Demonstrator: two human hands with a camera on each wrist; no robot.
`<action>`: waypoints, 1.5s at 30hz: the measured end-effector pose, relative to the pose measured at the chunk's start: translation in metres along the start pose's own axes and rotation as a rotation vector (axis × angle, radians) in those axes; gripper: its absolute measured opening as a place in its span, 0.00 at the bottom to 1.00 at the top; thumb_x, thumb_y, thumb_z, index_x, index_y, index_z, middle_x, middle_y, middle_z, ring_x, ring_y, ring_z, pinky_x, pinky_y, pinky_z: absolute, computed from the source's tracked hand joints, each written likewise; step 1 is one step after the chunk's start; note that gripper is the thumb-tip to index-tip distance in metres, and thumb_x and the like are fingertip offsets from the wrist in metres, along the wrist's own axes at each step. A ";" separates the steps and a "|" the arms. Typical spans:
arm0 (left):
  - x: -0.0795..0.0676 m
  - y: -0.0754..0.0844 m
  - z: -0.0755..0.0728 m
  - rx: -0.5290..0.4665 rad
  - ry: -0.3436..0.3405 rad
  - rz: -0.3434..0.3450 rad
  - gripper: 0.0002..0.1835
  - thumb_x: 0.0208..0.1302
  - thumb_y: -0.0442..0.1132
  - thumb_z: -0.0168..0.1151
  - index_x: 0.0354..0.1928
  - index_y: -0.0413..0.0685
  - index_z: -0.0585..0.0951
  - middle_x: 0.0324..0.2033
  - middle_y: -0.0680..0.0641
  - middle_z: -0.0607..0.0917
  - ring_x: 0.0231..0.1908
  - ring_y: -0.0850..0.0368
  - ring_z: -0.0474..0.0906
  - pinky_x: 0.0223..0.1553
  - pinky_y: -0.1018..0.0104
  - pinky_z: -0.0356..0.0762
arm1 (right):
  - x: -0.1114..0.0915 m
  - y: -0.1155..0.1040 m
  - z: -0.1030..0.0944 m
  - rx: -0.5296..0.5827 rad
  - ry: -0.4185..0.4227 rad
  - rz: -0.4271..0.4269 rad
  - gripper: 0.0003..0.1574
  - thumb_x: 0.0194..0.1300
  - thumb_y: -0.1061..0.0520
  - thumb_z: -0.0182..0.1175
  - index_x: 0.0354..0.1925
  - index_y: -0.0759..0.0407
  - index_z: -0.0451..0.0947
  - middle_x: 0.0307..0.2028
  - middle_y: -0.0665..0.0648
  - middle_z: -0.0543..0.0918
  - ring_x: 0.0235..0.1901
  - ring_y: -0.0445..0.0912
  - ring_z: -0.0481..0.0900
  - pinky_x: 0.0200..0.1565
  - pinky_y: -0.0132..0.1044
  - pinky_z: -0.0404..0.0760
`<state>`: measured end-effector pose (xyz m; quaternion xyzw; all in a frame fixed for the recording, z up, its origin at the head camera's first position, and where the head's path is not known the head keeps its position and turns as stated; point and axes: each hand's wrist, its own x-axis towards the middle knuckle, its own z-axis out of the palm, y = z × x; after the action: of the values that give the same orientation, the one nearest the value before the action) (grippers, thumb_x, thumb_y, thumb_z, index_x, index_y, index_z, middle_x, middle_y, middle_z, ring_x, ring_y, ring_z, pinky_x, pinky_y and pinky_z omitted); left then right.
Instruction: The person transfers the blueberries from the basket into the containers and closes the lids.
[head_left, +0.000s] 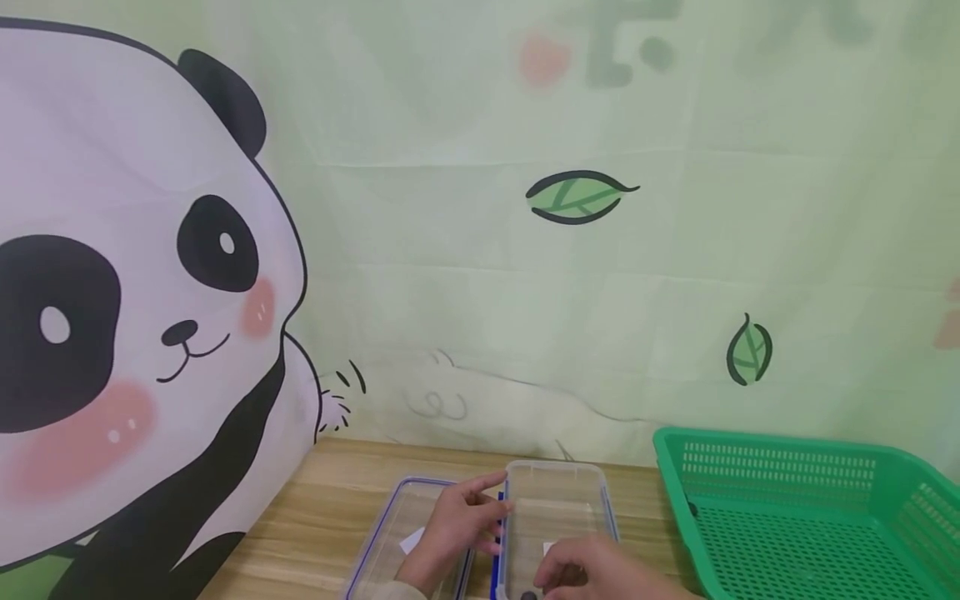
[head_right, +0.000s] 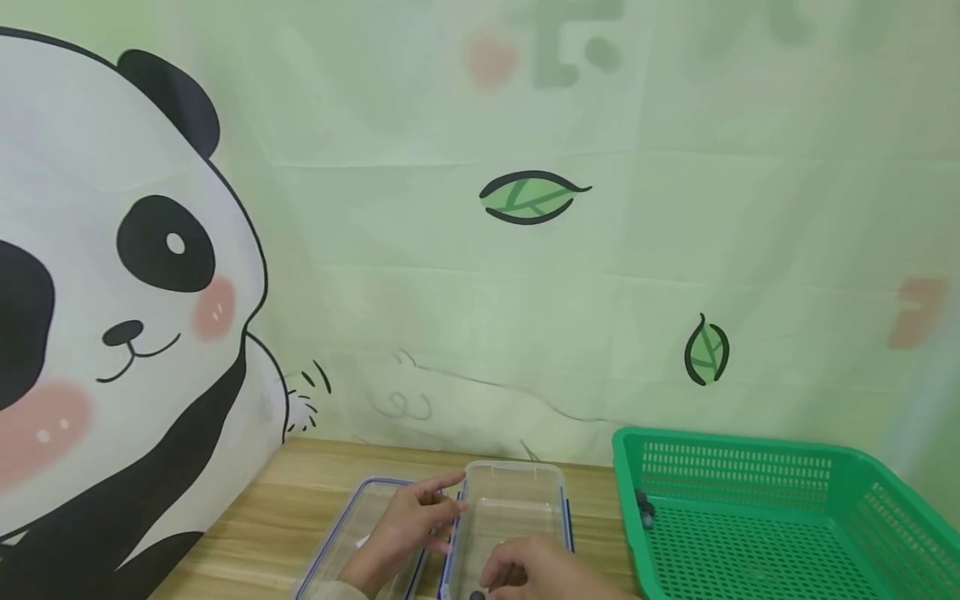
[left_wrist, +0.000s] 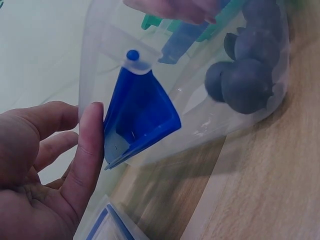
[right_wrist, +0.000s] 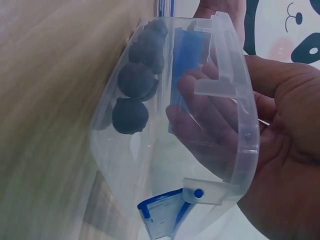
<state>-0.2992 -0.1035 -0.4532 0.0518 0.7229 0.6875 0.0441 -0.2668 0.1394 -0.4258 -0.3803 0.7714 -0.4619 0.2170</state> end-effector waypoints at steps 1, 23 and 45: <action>0.000 0.000 0.000 -0.001 -0.001 0.001 0.30 0.68 0.32 0.71 0.72 0.41 0.77 0.40 0.43 0.85 0.28 0.57 0.81 0.25 0.67 0.89 | 0.000 -0.001 0.000 -0.008 0.001 -0.001 0.05 0.73 0.63 0.66 0.45 0.63 0.86 0.37 0.46 0.87 0.39 0.39 0.85 0.44 0.32 0.87; 0.000 0.002 0.005 -0.009 -0.016 0.004 0.31 0.68 0.33 0.71 0.72 0.42 0.77 0.40 0.43 0.85 0.28 0.57 0.82 0.25 0.68 0.89 | -0.067 -0.088 -0.056 -0.360 0.269 -0.149 0.08 0.76 0.51 0.67 0.51 0.47 0.88 0.45 0.40 0.88 0.44 0.37 0.85 0.46 0.34 0.89; -0.001 0.000 0.001 -0.003 -0.006 -0.014 0.31 0.69 0.32 0.71 0.73 0.41 0.76 0.39 0.43 0.84 0.28 0.58 0.81 0.25 0.68 0.89 | -0.085 -0.026 -0.168 -0.372 0.394 0.153 0.17 0.77 0.52 0.65 0.54 0.63 0.85 0.48 0.55 0.89 0.49 0.49 0.86 0.50 0.46 0.88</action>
<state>-0.2983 -0.1023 -0.4530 0.0486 0.7221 0.6882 0.0511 -0.3191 0.2906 -0.3238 -0.2572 0.8966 -0.3596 0.0236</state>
